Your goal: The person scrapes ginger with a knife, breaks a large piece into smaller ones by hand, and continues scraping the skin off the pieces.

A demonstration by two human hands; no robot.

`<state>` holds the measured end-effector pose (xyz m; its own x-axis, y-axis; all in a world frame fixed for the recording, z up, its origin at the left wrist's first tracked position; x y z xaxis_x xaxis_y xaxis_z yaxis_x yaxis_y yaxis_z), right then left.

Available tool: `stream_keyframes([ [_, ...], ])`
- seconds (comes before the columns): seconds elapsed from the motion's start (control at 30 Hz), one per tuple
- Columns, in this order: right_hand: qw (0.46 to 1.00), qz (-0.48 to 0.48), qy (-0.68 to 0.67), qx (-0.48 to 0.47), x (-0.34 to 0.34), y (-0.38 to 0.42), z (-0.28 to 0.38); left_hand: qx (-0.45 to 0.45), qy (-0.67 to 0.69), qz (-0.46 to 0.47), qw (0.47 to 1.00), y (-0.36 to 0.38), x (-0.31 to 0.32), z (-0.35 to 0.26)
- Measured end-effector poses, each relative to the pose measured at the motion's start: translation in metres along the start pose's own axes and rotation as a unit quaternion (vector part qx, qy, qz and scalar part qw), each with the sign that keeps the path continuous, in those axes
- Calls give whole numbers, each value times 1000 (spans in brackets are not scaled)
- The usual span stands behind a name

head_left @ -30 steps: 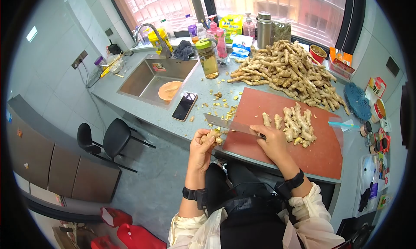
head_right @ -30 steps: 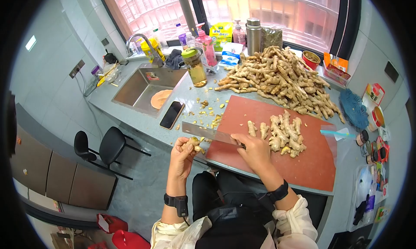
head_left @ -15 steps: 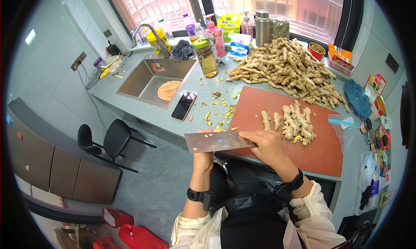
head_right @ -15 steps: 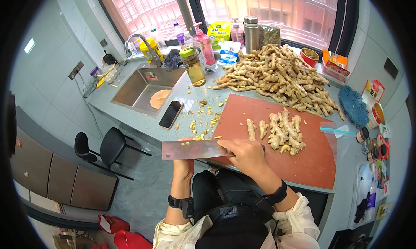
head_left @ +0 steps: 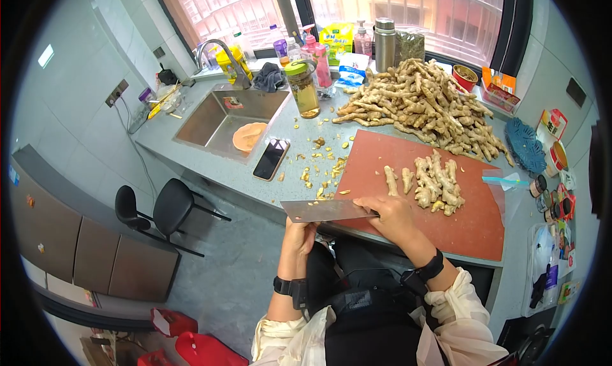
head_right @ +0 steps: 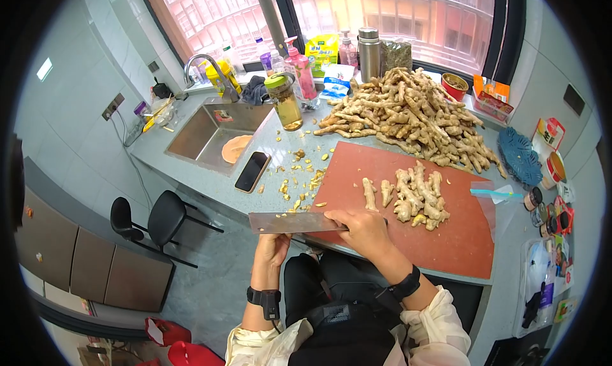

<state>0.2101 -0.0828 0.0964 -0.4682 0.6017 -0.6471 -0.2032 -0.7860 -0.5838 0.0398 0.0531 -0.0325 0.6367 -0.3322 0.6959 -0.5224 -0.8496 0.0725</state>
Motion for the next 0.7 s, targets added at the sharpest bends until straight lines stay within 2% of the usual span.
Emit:
stream_keyframes([
  [0.03, 1000, 13, 1, 7, 2, 1, -4, -12, 21, 47, 999, -2, 2, 4],
  [0.07, 1000, 12, 2, 6, -2, 3, -11, -11, 21, 49, 998, 0, 11, -1],
  [0.13, 993, 48, 37, 100, 1, 13, -40, -30, 89, 143, 985, 14, 51, -21],
  [0.17, 990, 65, 26, 123, -4, 13, -36, -9, 56, 99, 993, 9, 46, -27],
  [0.2, 990, 73, 27, 114, -5, 11, -34, -1, 63, 94, 994, 7, 43, -27],
  [0.27, 987, 4, -62, 145, -16, 12, -35, 0, 10, 76, 997, -2, 33, -26],
  [0.3, 987, 0, -63, 150, -21, 11, -31, -1, 30, 85, 996, -3, 36, -22],
  [0.4, 989, 40, -86, 112, -24, 3, -11, -10, 64, 72, 995, 1, 43, -11],
  [0.43, 995, 28, -67, 70, -25, 2, -1, -16, 57, 19, 998, 4, 40, -6],
  [0.47, 998, 18, -48, 27, -27, 1, 8, -17, 57, 19, 998, 3, 42, -3],
  [0.53, 999, 15, -41, 21, -23, 2, 7, -32, 90, 7, 995, 1, 41, 1],
  [0.7, 999, 9, -44, 13, -22, 0, 13, -50, 61, 19, 997, 3, 35, 0],
])
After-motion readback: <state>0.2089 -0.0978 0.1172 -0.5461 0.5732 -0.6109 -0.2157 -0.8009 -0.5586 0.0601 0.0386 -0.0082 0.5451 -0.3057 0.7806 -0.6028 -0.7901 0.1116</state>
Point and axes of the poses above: each hand's wrist, its own y-axis away from the middle knuckle, its own x-axis out of the palm, z = x × y, the point moved 9 cm from there along -y, towards the middle knuckle, and after that the axes turned 1 degree about x, right-handed, at the moved point
